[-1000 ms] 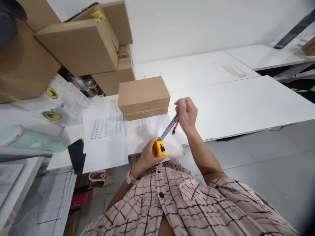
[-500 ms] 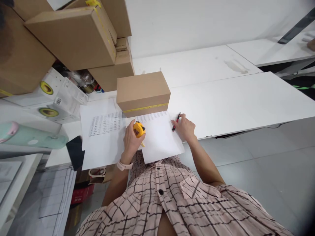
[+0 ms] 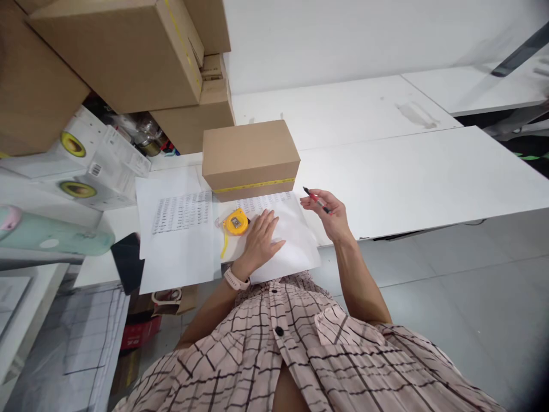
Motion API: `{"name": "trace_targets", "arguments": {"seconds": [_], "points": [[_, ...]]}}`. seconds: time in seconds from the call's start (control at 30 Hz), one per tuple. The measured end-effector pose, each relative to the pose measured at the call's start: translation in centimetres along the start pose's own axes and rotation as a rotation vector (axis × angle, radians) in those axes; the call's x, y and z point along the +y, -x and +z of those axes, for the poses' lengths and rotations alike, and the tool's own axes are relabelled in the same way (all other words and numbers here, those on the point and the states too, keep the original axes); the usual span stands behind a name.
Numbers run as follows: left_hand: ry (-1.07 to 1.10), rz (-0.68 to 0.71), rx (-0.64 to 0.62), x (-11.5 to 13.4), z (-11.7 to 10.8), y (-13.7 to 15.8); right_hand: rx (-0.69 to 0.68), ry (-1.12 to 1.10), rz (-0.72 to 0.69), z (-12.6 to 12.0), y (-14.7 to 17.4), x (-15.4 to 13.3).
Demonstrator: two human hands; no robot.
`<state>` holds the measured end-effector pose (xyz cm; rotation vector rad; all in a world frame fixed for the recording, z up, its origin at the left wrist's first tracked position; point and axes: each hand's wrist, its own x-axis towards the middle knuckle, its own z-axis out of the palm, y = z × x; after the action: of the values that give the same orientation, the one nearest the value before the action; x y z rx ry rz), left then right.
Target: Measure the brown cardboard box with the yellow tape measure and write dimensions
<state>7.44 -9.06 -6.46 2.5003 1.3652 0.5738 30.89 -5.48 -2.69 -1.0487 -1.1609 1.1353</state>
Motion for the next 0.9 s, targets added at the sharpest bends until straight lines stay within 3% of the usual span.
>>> {"name": "trace_targets", "arguments": {"seconds": [0.17, 0.37, 0.5, 0.67, 0.9], "points": [[-0.046, -0.015, -0.106, 0.6, 2.3, -0.8, 0.072, 0.031, 0.017, 4.1, -1.0, 1.1], [-0.063, -0.022, -0.116, 0.3, 2.4, -0.6, -0.157, -0.022, 0.162, 7.0, -3.4, 4.9], [-0.047, -0.03, -0.111, 0.3, 2.3, -0.7, -0.023, 0.126, 0.099, 7.5, -4.7, 6.9], [0.002, -0.051, -0.103, 0.3, 2.2, -0.7, -0.054, 0.229, 0.06, 7.2, -5.4, 7.6], [0.017, -0.069, -0.103, 0.5, 2.1, -0.7, 0.068, 0.347, 0.02, 7.3, -5.6, 7.8]]}}
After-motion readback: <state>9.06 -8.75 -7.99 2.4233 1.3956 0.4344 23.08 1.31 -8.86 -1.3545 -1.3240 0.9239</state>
